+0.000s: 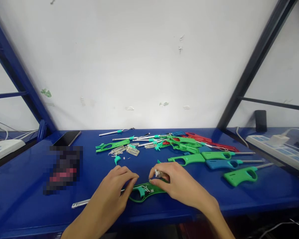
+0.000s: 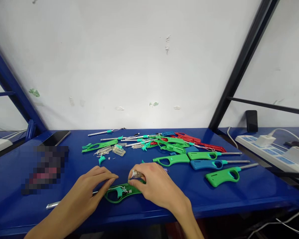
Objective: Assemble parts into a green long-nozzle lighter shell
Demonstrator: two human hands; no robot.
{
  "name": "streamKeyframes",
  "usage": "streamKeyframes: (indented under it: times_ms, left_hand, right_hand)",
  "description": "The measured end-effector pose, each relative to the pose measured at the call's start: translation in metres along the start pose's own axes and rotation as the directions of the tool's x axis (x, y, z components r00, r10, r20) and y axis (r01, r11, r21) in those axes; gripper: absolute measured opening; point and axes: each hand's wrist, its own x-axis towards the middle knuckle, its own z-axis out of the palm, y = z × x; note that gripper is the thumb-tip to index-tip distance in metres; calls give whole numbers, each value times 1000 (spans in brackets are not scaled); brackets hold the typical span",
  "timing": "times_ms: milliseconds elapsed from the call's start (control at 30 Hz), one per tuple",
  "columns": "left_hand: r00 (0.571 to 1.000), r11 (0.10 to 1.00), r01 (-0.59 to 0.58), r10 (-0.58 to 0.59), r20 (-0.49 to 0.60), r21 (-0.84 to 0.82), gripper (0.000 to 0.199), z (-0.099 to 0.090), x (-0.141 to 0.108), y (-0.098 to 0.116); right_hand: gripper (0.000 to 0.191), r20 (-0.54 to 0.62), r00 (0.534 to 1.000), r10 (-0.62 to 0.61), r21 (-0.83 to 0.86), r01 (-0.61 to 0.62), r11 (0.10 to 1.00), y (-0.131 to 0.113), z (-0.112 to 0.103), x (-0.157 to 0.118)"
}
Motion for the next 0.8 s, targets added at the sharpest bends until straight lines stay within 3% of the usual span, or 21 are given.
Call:
streamKeyframes:
  times_ms: [167,400,800]
  left_hand:
    - [999,1000,6,-6,34,-17,14,-5,-4,-10]
    - [983,999,36,-35,181,-5,15,-9,-3,-3]
    - [973,996,84,-83,216,6,16,-5,0,2]
  right_hand:
    - [8,41,999,-23,-13,23,1000,7,8,3]
    - [15,92,993,-76,-68,83,994,11,13,5]
    - [14,64,992,-109,-122,116,986,8,17,6]
